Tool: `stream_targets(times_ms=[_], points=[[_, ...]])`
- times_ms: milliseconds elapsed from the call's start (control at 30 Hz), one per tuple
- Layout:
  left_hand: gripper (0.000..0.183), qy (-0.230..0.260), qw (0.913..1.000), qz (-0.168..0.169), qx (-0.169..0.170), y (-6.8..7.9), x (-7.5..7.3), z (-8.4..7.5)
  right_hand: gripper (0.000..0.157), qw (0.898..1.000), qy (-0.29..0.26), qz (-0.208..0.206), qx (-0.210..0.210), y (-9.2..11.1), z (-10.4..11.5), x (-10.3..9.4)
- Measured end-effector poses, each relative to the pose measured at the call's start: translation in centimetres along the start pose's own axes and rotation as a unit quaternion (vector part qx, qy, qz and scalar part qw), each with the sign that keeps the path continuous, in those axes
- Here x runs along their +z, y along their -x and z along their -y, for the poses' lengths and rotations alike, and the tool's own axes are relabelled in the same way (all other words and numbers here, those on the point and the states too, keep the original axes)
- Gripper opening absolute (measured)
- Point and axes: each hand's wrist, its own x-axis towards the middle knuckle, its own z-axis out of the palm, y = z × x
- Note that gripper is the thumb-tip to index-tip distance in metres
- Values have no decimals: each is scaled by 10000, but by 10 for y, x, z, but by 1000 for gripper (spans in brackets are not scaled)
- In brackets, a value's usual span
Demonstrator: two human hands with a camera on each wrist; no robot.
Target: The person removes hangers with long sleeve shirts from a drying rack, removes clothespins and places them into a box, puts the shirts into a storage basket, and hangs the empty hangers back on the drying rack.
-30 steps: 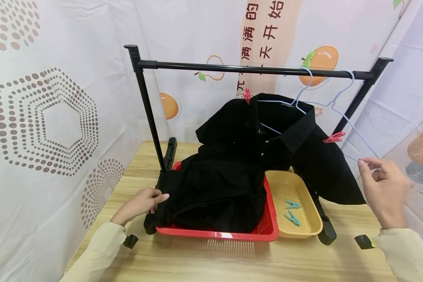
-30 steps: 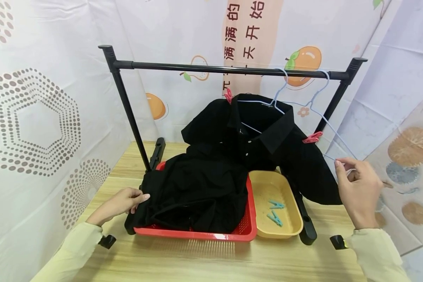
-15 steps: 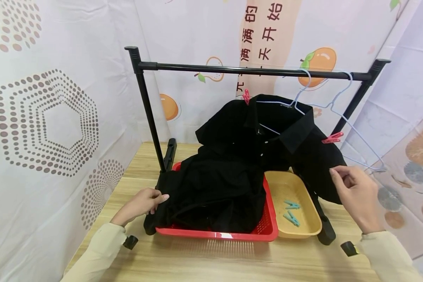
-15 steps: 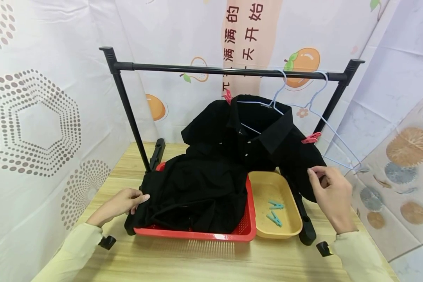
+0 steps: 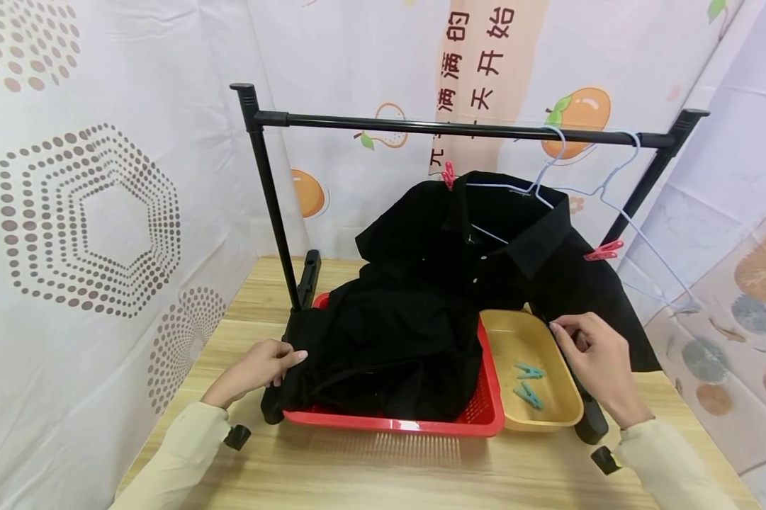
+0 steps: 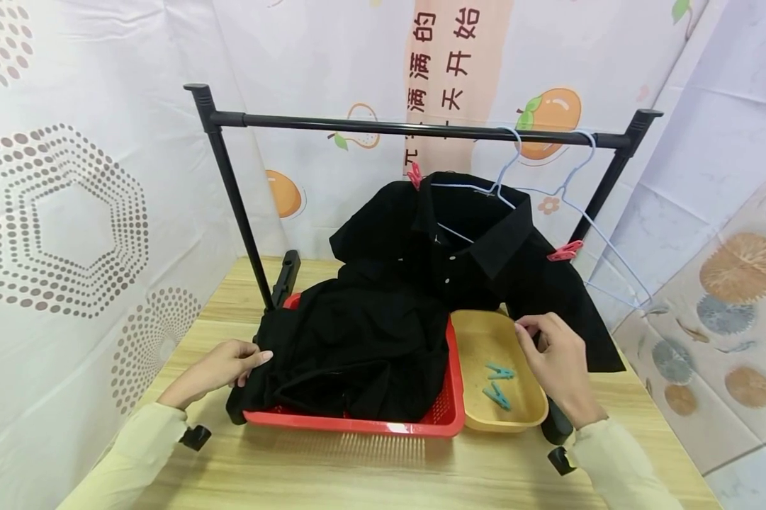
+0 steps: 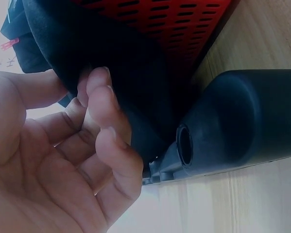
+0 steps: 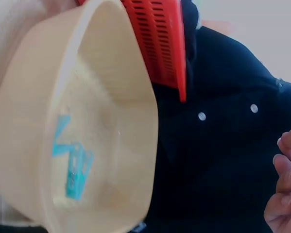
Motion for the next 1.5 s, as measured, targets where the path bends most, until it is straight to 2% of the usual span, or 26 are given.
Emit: stream_targets(times_ms=[333, 533, 733, 867, 1067, 1200, 1300, 1400, 1500], points=[[47, -7, 9999, 80, 113, 0, -1, -2, 21, 9985, -297, 322, -327, 7, 11, 28], [46, -24, 9998, 111, 136, -1, -1, -1, 20, 9947, -451, 818, -438, 14, 22, 43], [46, 15, 10000, 79, -7, 0, 1, 0, 15, 9869, -425, 1528, -297, 21, 31, 56], [46, -1, 10000, 38, 12, 0, 2, 1, 15, 9807, -466, 1898, -106, 23, 35, 63], [46, -43, 10000, -29, -6, 1, 2, 2, 25, 9737, -575, 2201, 93, 22, 37, 69], [45, -319, 9991, -216, 200, 1, 0, 1, 33, 9703, -582, 2342, 187, 18, 38, 71], [42, -965, 9925, -467, 592, -1, -4, -1, 31, 9682, -521, 2436, 226, 15, 40, 72], [42, -1589, 9794, -799, 957, -5, -7, -7, 20, 9689, -490, 2423, 125, 13, 41, 73], [42, -1749, 9721, -1103, 1107, -8, -9, -15, 11, 9709, -470, 2346, -87, 11, 41, 76]])
